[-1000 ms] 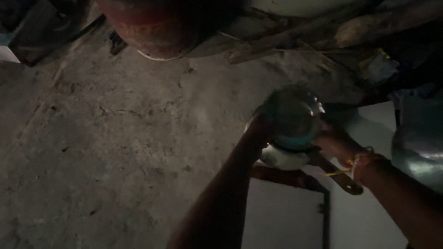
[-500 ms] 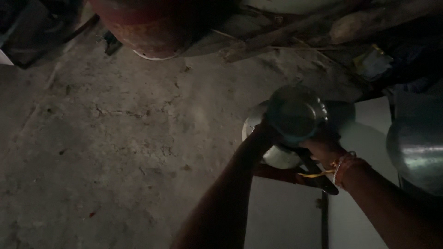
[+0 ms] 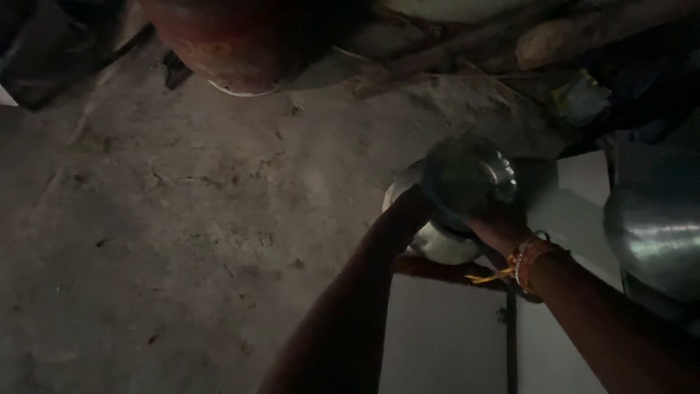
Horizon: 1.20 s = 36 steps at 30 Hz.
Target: The person stacks and arranges metal plates, pot lids, and pots on the floor of a kitchen, moving each item one at a time into a pile. They then place a red plastic lid onto a container sitting on top of a gas cylinder and adjust the stacked vessels.
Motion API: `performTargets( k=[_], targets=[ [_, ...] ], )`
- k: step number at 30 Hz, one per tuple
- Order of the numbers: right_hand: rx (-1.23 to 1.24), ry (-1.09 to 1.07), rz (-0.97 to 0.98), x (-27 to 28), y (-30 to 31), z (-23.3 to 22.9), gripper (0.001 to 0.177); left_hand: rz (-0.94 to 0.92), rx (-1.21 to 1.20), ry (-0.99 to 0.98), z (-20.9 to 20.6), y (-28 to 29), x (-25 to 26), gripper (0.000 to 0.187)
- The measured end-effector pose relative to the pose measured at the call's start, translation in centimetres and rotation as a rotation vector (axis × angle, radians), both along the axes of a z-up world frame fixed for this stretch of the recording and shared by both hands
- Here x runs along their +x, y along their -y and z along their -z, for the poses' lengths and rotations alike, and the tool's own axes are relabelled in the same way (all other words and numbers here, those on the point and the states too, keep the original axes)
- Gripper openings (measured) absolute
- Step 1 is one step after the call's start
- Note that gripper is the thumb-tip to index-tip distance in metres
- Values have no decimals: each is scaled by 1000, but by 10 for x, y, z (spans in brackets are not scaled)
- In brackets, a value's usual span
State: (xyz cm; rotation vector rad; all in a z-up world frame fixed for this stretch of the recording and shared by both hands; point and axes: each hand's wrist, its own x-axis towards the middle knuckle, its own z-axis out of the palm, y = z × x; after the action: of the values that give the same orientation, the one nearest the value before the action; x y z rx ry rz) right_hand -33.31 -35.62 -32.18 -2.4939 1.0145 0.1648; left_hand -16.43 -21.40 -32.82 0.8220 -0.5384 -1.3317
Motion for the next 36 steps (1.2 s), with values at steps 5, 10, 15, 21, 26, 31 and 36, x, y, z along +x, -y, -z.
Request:
performTargets(
  k=[5,10,15,21,26,31,36],
  targets=[
    [304,73,188,3,1,17,51,79,607,909,-15,-1,6,49],
    [-149,-185,-159,14,-15,-20,38,91,883,1165,-83,-29,12,61],
    [-266,-59,-18,35,-46,-81,53,106,957,1564,-147,-55,24,80],
    [-304,205,57,88,-77,-142,53,-21,954,1703,-189,-77,64,81],
    [-401,31,-14,132,-98,-176,57,-55,1022,1735,-213,-91,105,78],
    [-514,221,-185,161,-118,-202,53,-112,1001,1730,-235,-119,135,80],
    [-360,299,-157,187,-138,-219,56,-110,1025,1710,-260,-144,161,82]
  ],
)
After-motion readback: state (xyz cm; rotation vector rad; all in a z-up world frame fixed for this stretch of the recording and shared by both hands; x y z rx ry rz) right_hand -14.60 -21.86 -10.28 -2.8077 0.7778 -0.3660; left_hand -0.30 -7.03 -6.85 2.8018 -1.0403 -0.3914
